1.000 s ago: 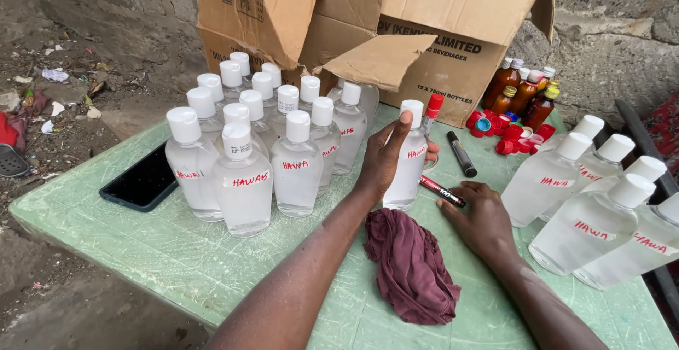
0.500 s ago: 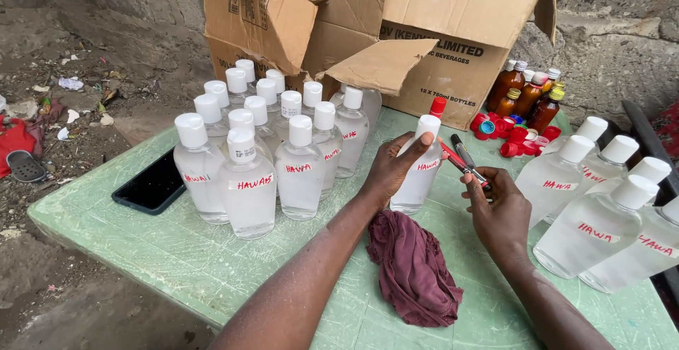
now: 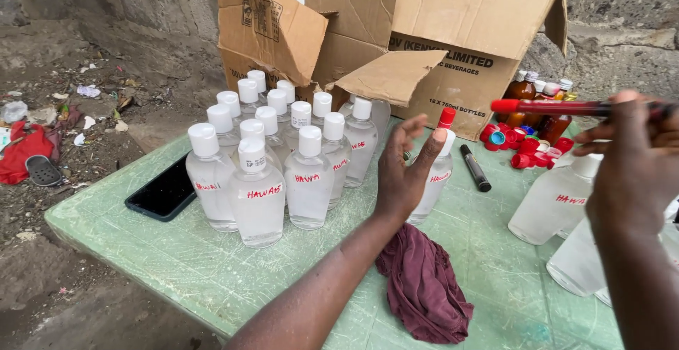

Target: Labeling plastic bottles by wiping them with a cloth and writing on them with a red marker.

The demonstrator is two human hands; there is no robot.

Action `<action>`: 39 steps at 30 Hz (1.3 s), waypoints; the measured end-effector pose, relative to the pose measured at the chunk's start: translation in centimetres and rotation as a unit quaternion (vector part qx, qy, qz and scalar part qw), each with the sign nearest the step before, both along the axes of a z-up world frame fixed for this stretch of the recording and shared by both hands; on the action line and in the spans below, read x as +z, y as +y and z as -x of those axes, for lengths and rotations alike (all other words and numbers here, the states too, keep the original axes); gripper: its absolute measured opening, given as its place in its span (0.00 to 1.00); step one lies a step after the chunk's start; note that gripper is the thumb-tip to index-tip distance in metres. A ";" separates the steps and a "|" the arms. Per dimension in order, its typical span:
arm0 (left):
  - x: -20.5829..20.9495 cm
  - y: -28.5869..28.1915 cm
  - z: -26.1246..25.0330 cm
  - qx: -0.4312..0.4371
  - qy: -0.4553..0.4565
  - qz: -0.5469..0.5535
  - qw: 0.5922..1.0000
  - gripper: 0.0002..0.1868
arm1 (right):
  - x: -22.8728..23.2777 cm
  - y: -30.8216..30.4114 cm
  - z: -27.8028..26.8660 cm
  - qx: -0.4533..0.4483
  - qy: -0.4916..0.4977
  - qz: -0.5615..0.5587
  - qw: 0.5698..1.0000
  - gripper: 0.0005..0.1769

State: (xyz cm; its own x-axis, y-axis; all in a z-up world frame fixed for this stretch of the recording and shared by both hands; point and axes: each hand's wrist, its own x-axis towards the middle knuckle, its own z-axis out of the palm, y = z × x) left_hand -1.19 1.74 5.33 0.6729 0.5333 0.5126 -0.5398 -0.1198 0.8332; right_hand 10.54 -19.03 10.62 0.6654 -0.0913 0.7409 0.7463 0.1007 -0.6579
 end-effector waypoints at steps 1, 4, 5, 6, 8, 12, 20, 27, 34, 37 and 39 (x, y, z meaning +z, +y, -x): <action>0.5 -0.5 0.9 0.112 -0.075 -0.087 0.987 0.30 | 0.6 -0.2 0.0 -0.007 0.079 0.001 0.997 0.10; 1.6 -1.8 2.8 0.246 -0.151 -0.244 0.926 0.25 | 0.9 -0.4 -0.3 0.007 0.140 -0.027 0.990 0.13; 2.0 -2.3 3.2 0.270 -0.153 -0.313 0.898 0.25 | 0.8 -0.5 -0.4 0.028 0.124 -0.057 0.990 0.12; 1.6 -2.8 3.1 0.267 -0.154 -0.312 0.899 0.25 | 0.7 -0.4 0.0 0.025 0.123 -0.056 0.990 0.12; 1.0 -3.9 3.1 0.251 -0.147 -0.406 0.866 0.23 | 0.3 0.0 0.8 0.080 0.046 -0.056 0.994 0.20; 0.3 -4.9 2.9 0.253 -0.140 -0.407 0.866 0.21 | 0.3 1.2 2.7 0.083 0.047 -0.041 0.995 0.21; -0.1 -4.9 2.3 0.207 -0.133 -0.411 0.878 0.16 | 0.3 2.1 3.4 0.100 0.098 -0.107 0.984 0.16; -0.1 -5.3 2.8 0.164 -0.109 -0.413 0.889 0.23 | 0.8 2.7 6.8 0.106 0.164 0.092 0.977 0.24; 0.2 -5.5 3.4 -0.071 -0.020 -0.207 0.976 0.25 | 0.4 1.2 1.7 0.172 0.205 -0.100 0.958 0.11; 0.3 -4.5 2.9 -0.064 -0.054 -0.129 0.988 0.24 | 1.6 -1.5 0.6 0.141 0.227 -0.133 0.954 0.11; 0.7 -3.1 2.4 -0.020 -0.084 -0.123 0.989 0.23 | 2.5 -1.8 1.4 0.132 0.213 -0.101 0.963 0.19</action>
State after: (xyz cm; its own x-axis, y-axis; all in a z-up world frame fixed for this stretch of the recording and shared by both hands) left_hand -3.55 -1.37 6.05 0.5848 0.3529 0.7304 -0.6768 -0.2842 0.6791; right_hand 9.17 -20.79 13.08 0.9244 0.0097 0.3813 0.3444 0.4079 -0.8456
